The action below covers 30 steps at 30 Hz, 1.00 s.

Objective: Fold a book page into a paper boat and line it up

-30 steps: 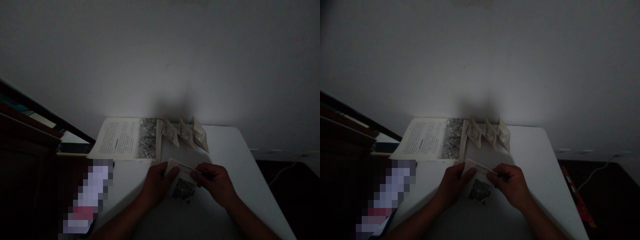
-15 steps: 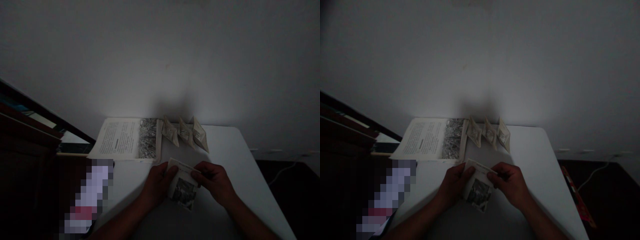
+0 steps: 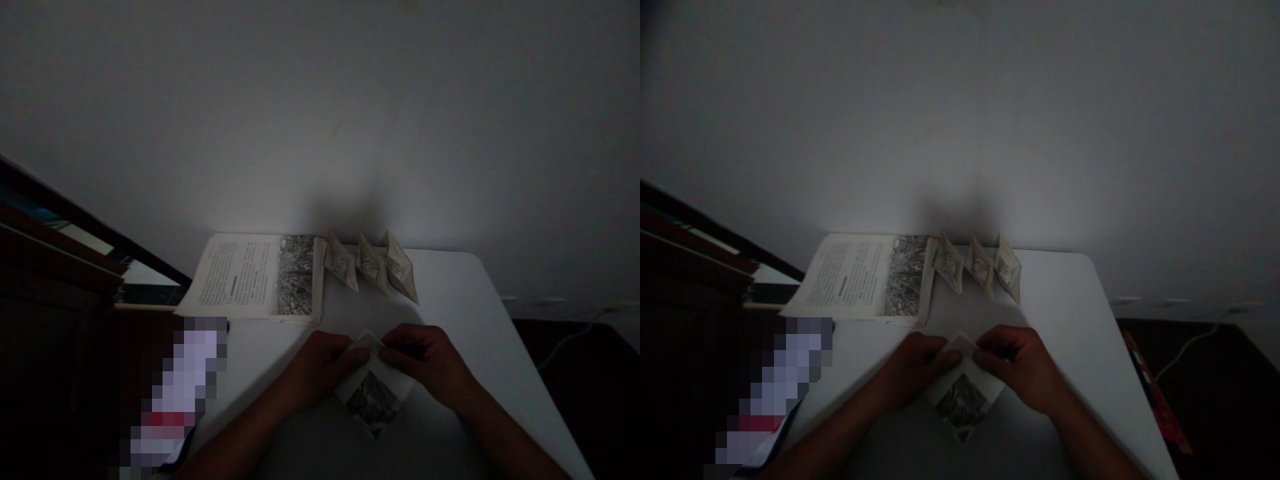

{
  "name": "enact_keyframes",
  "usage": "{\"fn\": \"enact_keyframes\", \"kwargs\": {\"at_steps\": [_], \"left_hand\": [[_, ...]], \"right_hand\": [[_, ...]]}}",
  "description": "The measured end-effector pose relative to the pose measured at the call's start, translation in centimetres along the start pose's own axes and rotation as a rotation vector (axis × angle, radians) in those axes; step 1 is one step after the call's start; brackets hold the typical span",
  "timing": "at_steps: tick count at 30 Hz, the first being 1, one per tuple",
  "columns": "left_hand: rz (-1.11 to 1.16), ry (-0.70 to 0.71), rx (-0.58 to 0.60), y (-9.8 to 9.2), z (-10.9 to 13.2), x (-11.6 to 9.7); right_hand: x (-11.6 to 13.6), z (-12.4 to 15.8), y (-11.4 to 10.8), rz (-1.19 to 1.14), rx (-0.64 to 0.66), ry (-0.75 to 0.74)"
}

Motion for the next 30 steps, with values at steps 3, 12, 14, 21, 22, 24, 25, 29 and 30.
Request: {"fn": "enact_keyframes", "kwargs": {"at_steps": [3, 12, 14, 21, 22, 24, 25, 29, 30], "left_hand": [[0.072, -0.003, -0.009, -0.2, 0.1, 0.3], [0.31, 0.011, 0.014, 0.1, -0.3, 0.6], [0.319, 0.013, 0.023, 0.2, -0.3, 0.8], [0.244, 0.029, 0.012, 0.1, -0.3, 0.5], [0.221, 0.033, -0.023, 0.0, -0.2, 0.3], [0.19, 0.028, -0.07, -0.2, -0.2, 0.1], [0.183, 0.022, -0.076, -0.2, -0.2, -0.1], [0.192, 0.035, -0.066, -0.2, -0.1, -0.3], [0.2, 0.039, -0.062, -0.1, -0.2, -0.3]], "right_hand": [[-0.1, 0.0, 0.1, -0.094, 0.013, 0.022], [-0.2, -0.1, 0.5, -0.148, 0.097, 0.05], [-0.3, -0.1, 0.5, -0.142, 0.109, 0.048], [-0.2, 0.0, 0.8, -0.15, 0.184, 0.058], [-0.2, 0.1, 0.8, -0.147, 0.185, 0.056], [-0.1, 0.1, 0.8, -0.145, 0.184, 0.052], [-0.1, 0.1, 0.9, -0.144, 0.184, 0.053], [0.0, 0.1, 0.8, -0.139, 0.178, 0.059], [0.0, 0.1, 0.8, -0.143, 0.176, 0.056]]}}
Point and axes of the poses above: each hand's wrist, its own z-axis away from the middle knuckle, its own y-axis out of the palm, x = y × z, the point moved 3 cm from there along -z, towards the middle knuckle, and after that the axes turned 11 degrees about x, right-handed, at the moved point
